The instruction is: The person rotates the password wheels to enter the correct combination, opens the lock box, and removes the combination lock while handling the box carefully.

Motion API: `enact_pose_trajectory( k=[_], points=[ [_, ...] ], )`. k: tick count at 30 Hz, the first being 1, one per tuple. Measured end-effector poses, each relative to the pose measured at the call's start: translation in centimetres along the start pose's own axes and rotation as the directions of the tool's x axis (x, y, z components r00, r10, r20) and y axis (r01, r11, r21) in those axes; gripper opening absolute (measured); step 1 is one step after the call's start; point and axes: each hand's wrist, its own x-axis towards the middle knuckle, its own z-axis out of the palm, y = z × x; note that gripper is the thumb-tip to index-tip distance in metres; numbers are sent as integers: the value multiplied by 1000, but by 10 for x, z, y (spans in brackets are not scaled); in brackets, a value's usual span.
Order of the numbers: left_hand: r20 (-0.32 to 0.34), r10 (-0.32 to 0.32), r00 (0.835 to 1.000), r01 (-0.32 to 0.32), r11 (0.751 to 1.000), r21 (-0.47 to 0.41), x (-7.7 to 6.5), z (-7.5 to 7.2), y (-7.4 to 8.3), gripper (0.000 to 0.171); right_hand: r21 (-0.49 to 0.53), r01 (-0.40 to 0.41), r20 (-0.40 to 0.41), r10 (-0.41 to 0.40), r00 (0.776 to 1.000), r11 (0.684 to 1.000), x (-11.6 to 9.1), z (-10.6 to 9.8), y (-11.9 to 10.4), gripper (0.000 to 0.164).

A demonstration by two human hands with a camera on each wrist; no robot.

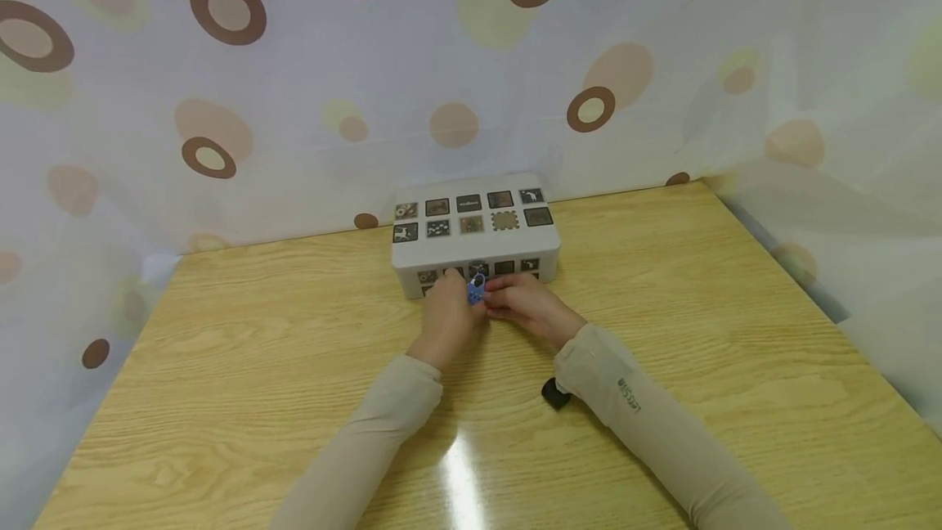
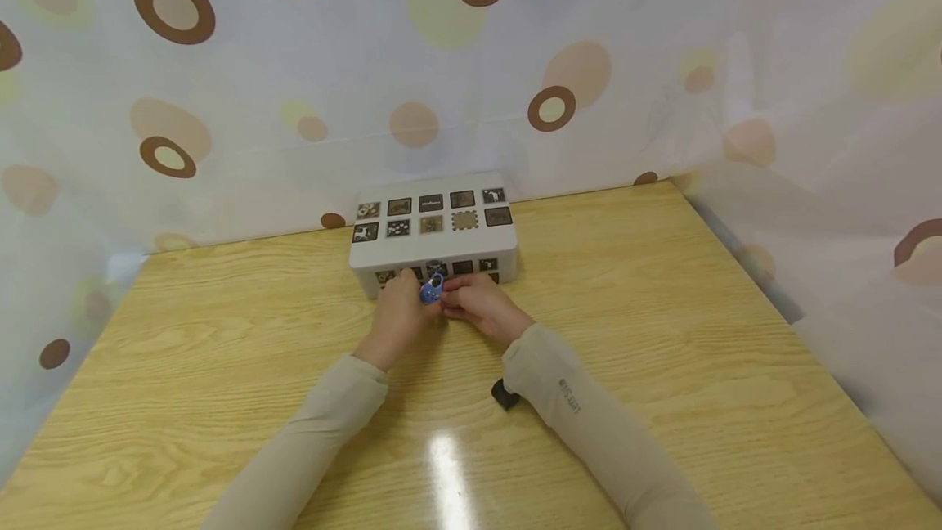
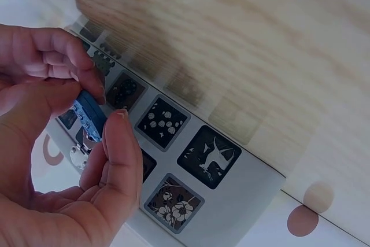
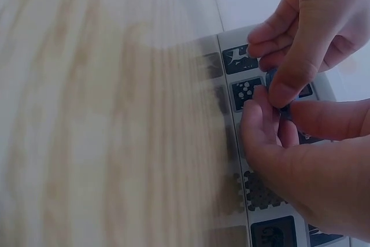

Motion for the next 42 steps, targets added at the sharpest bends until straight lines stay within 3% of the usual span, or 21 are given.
enact_pose_trajectory(
  k=[11,32,42],
  points=[
    [19,-7,1000,8,1000,-27,2,-1,-1,37,0,-11,-19,11,1000,1000,3,3,0,32],
    [-51,81,995,-83,996,-44,4,0,-6,35,35,-8,-10,8,1000,999,4,4,1,22],
    [-27,95,995,-96,994,-46,6,-2,-5,36,27,-17,-19,17,1000,999,5,4,0,15]
  ],
)
